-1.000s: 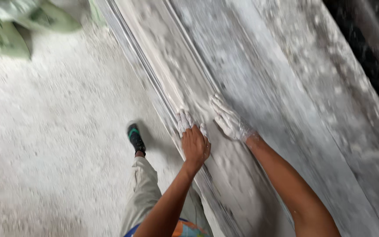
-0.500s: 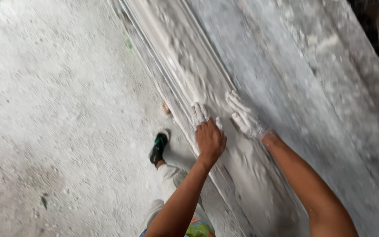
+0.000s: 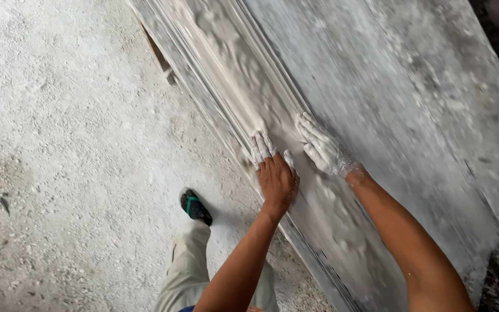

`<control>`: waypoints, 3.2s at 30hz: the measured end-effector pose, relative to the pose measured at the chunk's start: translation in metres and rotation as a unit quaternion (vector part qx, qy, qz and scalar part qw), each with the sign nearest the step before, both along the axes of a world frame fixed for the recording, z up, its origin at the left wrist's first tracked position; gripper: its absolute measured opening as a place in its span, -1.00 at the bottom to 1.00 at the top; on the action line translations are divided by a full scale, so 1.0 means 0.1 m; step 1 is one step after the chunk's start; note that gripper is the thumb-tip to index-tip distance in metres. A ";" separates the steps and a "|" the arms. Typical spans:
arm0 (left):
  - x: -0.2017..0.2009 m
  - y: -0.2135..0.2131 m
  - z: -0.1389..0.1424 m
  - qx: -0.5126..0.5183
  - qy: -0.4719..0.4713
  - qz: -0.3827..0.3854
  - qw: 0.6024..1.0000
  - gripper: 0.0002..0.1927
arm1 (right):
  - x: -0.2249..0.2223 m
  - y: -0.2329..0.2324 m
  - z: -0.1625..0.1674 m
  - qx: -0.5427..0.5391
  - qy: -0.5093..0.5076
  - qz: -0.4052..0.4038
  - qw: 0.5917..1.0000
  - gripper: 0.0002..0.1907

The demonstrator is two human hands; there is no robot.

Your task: The person mixes a white gypsum slurry in a plastic bowl by hand, then uses a foam block to spread the slurry over an ornate carved molding lying on the workshop floor, smoothing the coating with their hand and re-dipping the foam in the bowl as they work along the piece.

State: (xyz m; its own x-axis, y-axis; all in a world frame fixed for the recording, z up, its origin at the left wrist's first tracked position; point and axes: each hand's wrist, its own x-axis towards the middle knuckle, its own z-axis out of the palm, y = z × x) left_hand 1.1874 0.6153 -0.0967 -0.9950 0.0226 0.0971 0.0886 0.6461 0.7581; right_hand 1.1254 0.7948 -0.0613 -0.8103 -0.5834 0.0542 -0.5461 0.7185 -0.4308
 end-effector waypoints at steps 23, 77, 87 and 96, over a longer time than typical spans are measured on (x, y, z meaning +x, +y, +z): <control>3.92 1.79 -0.33 -0.064 -0.009 -0.016 0.998 -0.66 | 5.38 2.03 -0.10 -0.094 0.037 -0.191 0.976 -0.48; 2.28 -1.10 0.36 0.648 -0.361 -0.154 0.653 -0.30 | 3.40 0.69 -0.16 -0.624 -0.179 -0.507 0.567 -0.58; 2.24 -0.70 0.52 0.592 -0.420 -0.254 0.639 -0.29 | 5.58 1.19 0.41 -0.678 -0.091 -0.668 0.293 -0.57; 2.91 0.23 0.44 0.566 -0.167 -0.205 0.781 -0.27 | 4.01 2.10 -0.15 -0.692 -0.275 -0.557 0.368 -0.31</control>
